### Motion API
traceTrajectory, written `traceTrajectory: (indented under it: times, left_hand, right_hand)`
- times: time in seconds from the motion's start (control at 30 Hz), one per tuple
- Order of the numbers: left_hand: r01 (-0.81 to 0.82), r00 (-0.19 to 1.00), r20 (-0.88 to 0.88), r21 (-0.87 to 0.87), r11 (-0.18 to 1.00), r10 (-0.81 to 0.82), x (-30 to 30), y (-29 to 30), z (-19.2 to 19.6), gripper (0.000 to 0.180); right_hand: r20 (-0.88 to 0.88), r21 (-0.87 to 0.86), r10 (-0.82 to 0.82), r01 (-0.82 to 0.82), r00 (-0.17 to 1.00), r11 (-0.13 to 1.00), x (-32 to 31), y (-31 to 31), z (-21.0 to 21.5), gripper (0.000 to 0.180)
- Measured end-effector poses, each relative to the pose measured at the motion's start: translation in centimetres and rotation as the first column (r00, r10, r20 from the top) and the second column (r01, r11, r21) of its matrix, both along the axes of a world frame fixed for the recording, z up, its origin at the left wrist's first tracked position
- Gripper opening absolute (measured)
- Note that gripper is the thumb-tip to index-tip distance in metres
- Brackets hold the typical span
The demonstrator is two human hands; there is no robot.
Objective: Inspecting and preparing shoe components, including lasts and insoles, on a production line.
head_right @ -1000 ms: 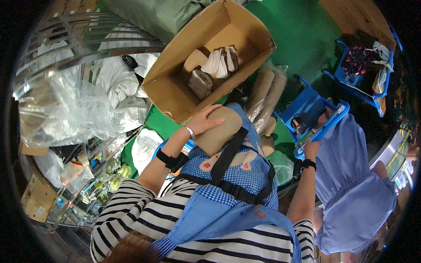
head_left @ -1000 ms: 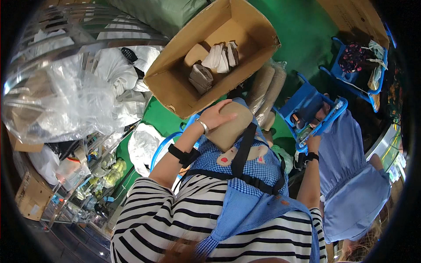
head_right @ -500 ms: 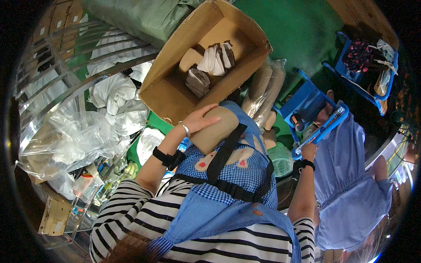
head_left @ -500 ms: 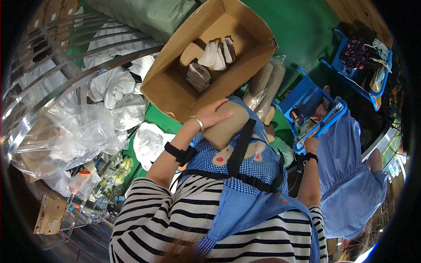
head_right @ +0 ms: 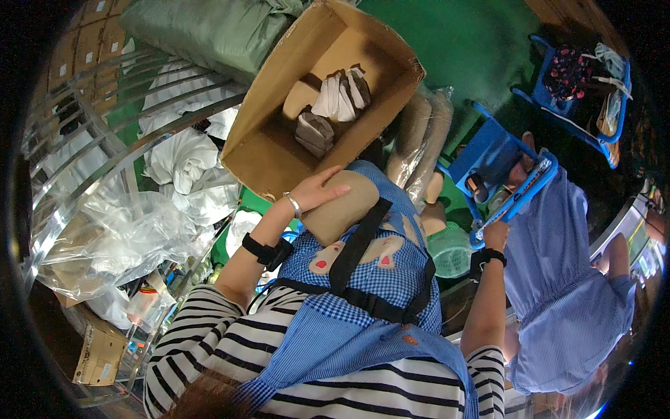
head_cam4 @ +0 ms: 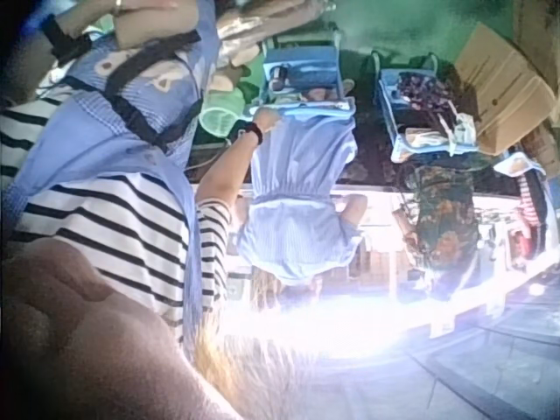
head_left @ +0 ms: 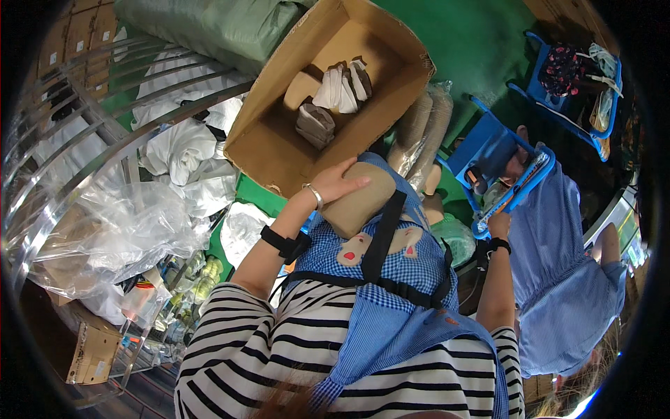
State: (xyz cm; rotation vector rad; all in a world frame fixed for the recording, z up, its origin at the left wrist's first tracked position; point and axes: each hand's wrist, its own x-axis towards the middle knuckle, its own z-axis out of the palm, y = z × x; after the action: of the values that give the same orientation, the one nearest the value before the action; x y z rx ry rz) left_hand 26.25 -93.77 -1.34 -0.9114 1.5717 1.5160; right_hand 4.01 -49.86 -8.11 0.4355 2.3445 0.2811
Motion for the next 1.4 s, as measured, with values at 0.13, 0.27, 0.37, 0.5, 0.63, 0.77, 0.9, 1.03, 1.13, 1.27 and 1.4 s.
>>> traceTrajectory:
  times: [0.13, 0.27, 0.37, 0.5, 0.63, 0.77, 0.9, 1.03, 1.13, 1.27, 1.4]
  left_hand:
    - [0.079, 0.997, 0.014, -0.072, 0.994, -0.078, -1.2, -0.7, 1.2, 0.087]
    - [0.089, 0.996, 0.015, 0.070, 0.994, -0.090, -0.4, -1.4, 0.6, 0.101]
    - [0.250, 0.967, -0.025, -0.073, 0.965, -0.253, 1.3, -0.6, -1.5, 0.108]
    - [0.332, 0.942, 0.084, -0.087, 0.939, -0.325, -0.7, -1.3, 1.6, 0.116]
    - [0.345, 0.934, 0.145, -0.119, 0.931, -0.327, -0.4, -1.7, 2.5, 0.114]
    - [0.268, 0.961, 0.112, -0.152, 0.951, -0.253, -0.1, -1.7, 2.8, 0.110]
    - [0.224, 0.974, 0.060, -0.163, 0.961, -0.217, 0.1, -1.7, 2.3, 0.105]
    - [0.136, 0.990, 0.000, -0.217, 0.967, -0.140, -0.7, -2.3, 4.0, 0.100]
    - [0.102, 0.993, -0.038, -0.253, 0.962, -0.115, 0.1, -2.5, 3.7, 0.097]
    - [0.020, 0.994, -0.100, -0.267, 0.963, -0.048, -1.1, -2.6, 4.8, 0.095]
    - [-0.083, 0.982, -0.183, -0.255, 0.963, 0.036, -3.6, -3.4, 5.2, 0.097]
  right_hand:
    - [0.027, 0.024, 0.086, -0.087, 0.996, 0.996, 0.4, 3.1, -2.2, 0.037]
    - [-0.090, -0.110, 0.655, -0.661, 0.750, 0.742, 1.2, 5.7, -2.7, 0.027]
    - [0.295, -0.030, 0.551, -0.569, 0.780, 0.822, 1.1, 7.9, -5.0, 0.038]
    - [0.170, -0.022, 0.339, -0.340, 0.925, 0.940, 1.9, 11.0, -6.1, 0.029]
    - [0.044, -0.064, -0.023, 0.026, 0.999, 0.998, 1.3, 2.8, -2.4, 0.033]
    - [-0.047, -0.017, -0.078, 0.077, 0.996, 0.997, 0.9, 0.4, 0.0, 0.040]
    - [-0.054, -0.043, -0.093, 0.091, 0.994, 0.995, 1.1, 0.5, 0.6, 0.042]
    - [-0.076, -0.103, -0.065, 0.057, 0.995, 0.993, 1.4, 0.2, 1.3, 0.032]
    - [-0.093, -0.144, -0.123, 0.109, 0.988, 0.984, 1.3, 0.4, 0.8, 0.032]
    - [0.088, -0.099, 0.047, -0.038, 0.995, 0.994, 1.5, 1.9, -0.2, 0.032]
    - [-0.079, -0.130, -0.150, 0.139, 0.985, 0.982, 2.3, 1.0, 0.4, 0.024]
